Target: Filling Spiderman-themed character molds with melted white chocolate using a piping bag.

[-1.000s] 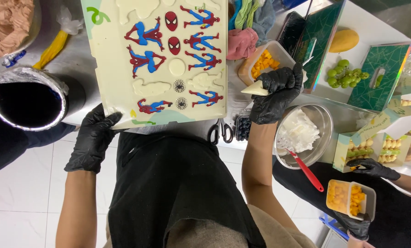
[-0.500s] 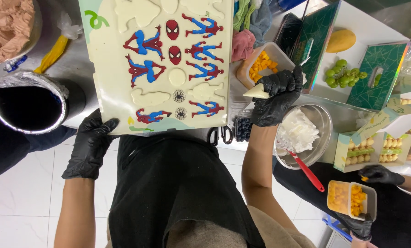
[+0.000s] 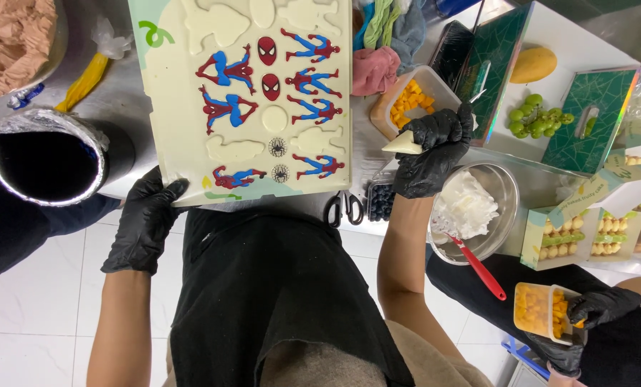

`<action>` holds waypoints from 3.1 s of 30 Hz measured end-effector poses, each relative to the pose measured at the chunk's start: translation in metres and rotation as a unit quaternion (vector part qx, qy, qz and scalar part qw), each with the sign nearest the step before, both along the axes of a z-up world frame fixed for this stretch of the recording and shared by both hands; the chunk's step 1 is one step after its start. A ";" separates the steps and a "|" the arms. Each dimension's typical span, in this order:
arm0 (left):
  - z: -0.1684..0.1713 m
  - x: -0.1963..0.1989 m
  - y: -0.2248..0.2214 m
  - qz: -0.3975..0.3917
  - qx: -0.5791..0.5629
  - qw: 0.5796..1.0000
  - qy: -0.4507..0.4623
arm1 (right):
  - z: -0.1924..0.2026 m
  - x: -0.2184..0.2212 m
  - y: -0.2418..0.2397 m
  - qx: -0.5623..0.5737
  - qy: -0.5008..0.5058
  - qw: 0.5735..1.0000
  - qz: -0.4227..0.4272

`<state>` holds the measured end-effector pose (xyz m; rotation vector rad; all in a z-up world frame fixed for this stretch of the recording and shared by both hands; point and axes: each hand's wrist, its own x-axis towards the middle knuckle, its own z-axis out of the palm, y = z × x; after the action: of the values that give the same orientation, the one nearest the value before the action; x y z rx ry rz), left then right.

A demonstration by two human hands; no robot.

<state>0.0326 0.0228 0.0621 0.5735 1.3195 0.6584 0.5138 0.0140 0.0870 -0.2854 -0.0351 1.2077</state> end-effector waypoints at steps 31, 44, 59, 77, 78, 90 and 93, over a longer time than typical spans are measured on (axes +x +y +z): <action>-0.034 -0.014 -0.002 0.011 -0.027 0.998 -0.062 | 0.048 -0.004 0.002 -0.106 -0.010 0.988 0.112; 0.102 0.041 0.035 -0.118 0.348 0.930 -0.001 | 0.130 -0.111 0.034 -0.069 -0.054 0.916 0.392; 0.150 0.148 0.150 -0.145 0.209 0.918 -0.305 | 0.101 -0.137 0.123 -0.157 -0.190 0.911 0.330; 0.105 0.164 0.183 -0.165 0.167 0.907 -0.349 | 0.064 -0.131 0.136 -0.057 -0.162 0.857 0.486; 0.102 0.165 0.185 -0.164 0.166 0.907 -0.349 | 0.064 -0.135 0.137 -0.057 -0.162 0.856 0.488; 0.044 0.141 0.202 -0.152 0.218 0.930 -0.255 | 0.051 -0.177 0.138 -0.057 -0.094 0.875 0.471; 0.052 0.128 0.199 -0.156 0.250 0.931 -0.214 | 0.047 -0.181 0.136 -0.001 -0.079 0.859 0.505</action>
<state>0.1608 0.2218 0.1145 0.9687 0.6252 0.8028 0.3327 0.1500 0.1343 -0.3820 -0.3661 2.2309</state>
